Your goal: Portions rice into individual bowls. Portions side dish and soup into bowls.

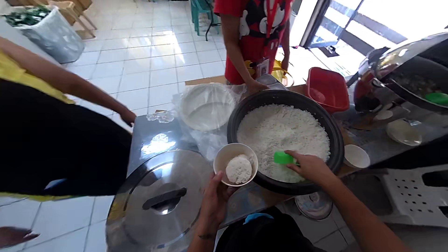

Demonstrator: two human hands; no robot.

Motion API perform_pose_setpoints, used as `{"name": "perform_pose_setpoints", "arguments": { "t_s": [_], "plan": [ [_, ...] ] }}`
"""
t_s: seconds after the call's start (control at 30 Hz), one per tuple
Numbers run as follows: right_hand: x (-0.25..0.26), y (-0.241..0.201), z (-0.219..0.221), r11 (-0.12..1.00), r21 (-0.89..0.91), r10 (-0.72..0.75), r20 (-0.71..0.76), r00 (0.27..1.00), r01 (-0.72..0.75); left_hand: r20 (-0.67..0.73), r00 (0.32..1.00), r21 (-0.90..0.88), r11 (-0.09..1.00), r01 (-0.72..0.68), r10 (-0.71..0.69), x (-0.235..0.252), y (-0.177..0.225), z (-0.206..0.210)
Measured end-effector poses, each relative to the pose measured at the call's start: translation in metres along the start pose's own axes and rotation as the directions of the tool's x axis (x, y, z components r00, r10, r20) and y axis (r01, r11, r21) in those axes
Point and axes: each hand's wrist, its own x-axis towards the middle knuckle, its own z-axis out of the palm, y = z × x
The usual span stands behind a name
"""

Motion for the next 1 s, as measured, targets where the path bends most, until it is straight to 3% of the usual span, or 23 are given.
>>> {"name": "perform_pose_setpoints", "arguments": {
  "t_s": [0.27,0.37,0.43,0.47,0.53,0.6,0.63,0.8,0.9,1.0],
  "plan": [
    [-0.016,0.008,0.018,0.999,-0.008,-0.048,0.002,0.999,0.048,0.157,0.986,0.094,0.994,-0.063,0.048,0.015,-0.015,0.040],
    [-0.023,0.019,0.019,0.993,0.010,-0.111,-0.172,0.979,0.115,0.202,0.978,0.101,0.993,-0.064,0.043,0.018,-0.009,0.049],
    [-0.033,0.031,0.014,0.966,0.172,-0.113,-0.390,0.914,0.193,0.267,0.964,0.136,0.990,-0.039,0.001,0.012,-0.007,0.063],
    [-0.040,0.036,0.007,0.908,0.332,-0.081,-0.459,0.885,0.255,0.304,0.952,0.164,0.986,-0.021,-0.030,0.009,-0.010,0.073],
    [-0.056,0.050,-0.009,0.632,0.695,-0.069,-0.391,0.918,0.343,0.381,0.918,0.214,0.976,0.028,-0.110,0.003,-0.024,0.098],
    [-0.069,0.065,-0.019,0.381,0.867,-0.119,-0.297,0.947,0.320,0.439,0.876,0.241,0.965,0.101,-0.201,-0.001,-0.040,0.129],
    [-0.074,0.073,-0.023,0.333,0.891,-0.120,-0.284,0.951,0.308,0.450,0.858,0.256,0.956,0.141,-0.247,-0.001,-0.049,0.146],
    [-0.083,0.123,-0.037,0.209,0.960,0.168,-0.222,0.960,0.186,0.498,0.783,0.346,0.914,0.214,-0.372,0.006,-0.081,0.210],
    [-0.075,0.166,-0.047,0.146,0.977,0.344,-0.198,0.918,0.156,0.575,0.772,0.394,0.919,0.027,-0.270,0.012,-0.084,0.216],
    [-0.044,0.223,-0.061,0.147,0.967,0.453,-0.254,0.854,0.210,0.596,0.797,0.312,0.943,-0.119,-0.097,0.017,-0.071,0.195]
  ]
}}
